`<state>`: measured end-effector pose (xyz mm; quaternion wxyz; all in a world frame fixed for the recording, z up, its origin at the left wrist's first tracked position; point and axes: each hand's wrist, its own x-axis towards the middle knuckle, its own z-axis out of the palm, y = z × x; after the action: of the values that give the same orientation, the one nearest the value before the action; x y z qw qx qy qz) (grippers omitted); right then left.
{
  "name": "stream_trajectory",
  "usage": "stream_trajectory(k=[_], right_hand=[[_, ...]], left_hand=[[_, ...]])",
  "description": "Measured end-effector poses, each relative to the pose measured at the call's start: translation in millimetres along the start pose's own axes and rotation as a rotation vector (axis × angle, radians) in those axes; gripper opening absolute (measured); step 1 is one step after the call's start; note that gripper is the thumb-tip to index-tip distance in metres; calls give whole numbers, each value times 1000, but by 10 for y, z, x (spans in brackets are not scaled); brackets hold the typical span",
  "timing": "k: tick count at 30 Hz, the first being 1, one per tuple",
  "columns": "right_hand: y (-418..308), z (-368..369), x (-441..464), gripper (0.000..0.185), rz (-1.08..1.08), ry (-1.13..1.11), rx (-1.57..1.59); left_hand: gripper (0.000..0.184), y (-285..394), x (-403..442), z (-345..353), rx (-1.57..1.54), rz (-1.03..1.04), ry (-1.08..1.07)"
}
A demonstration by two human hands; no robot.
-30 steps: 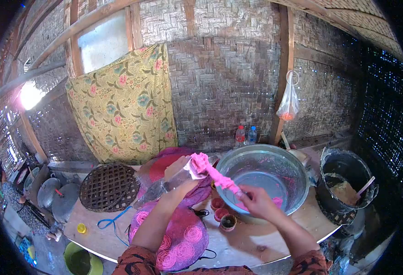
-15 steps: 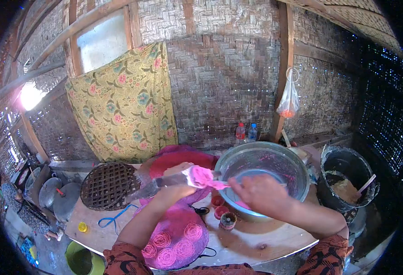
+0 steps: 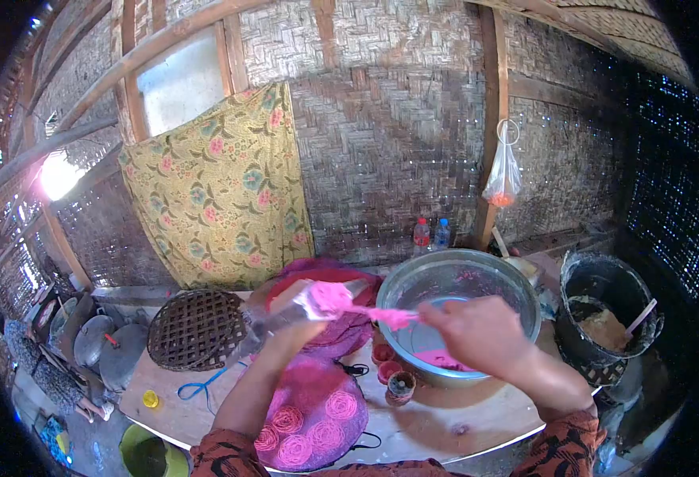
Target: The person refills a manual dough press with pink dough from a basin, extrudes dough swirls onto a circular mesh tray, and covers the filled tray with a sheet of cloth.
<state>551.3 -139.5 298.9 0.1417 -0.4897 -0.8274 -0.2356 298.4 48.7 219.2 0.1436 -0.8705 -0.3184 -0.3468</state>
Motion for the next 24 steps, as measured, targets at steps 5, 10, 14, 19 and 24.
stream_trajectory(k=[5,10,14,19,24], right_hand=[[7,105,54,25,132,63,-87],[-38,-13,223,24,-30,65,-94],[-122,244,189,24,-151,24,-38],[-33,-16,-138,25,65,-2,72],[-216,763,67,39,415,480,832]], left_hand=[[15,-42,32,115,-230,-21,258],[20,382,54,18,-48,-106,-183],[30,419,-102,12,-145,17,-92],[24,96,2,47,-152,-142,-192],[15,261,79,198,68,129,103]])
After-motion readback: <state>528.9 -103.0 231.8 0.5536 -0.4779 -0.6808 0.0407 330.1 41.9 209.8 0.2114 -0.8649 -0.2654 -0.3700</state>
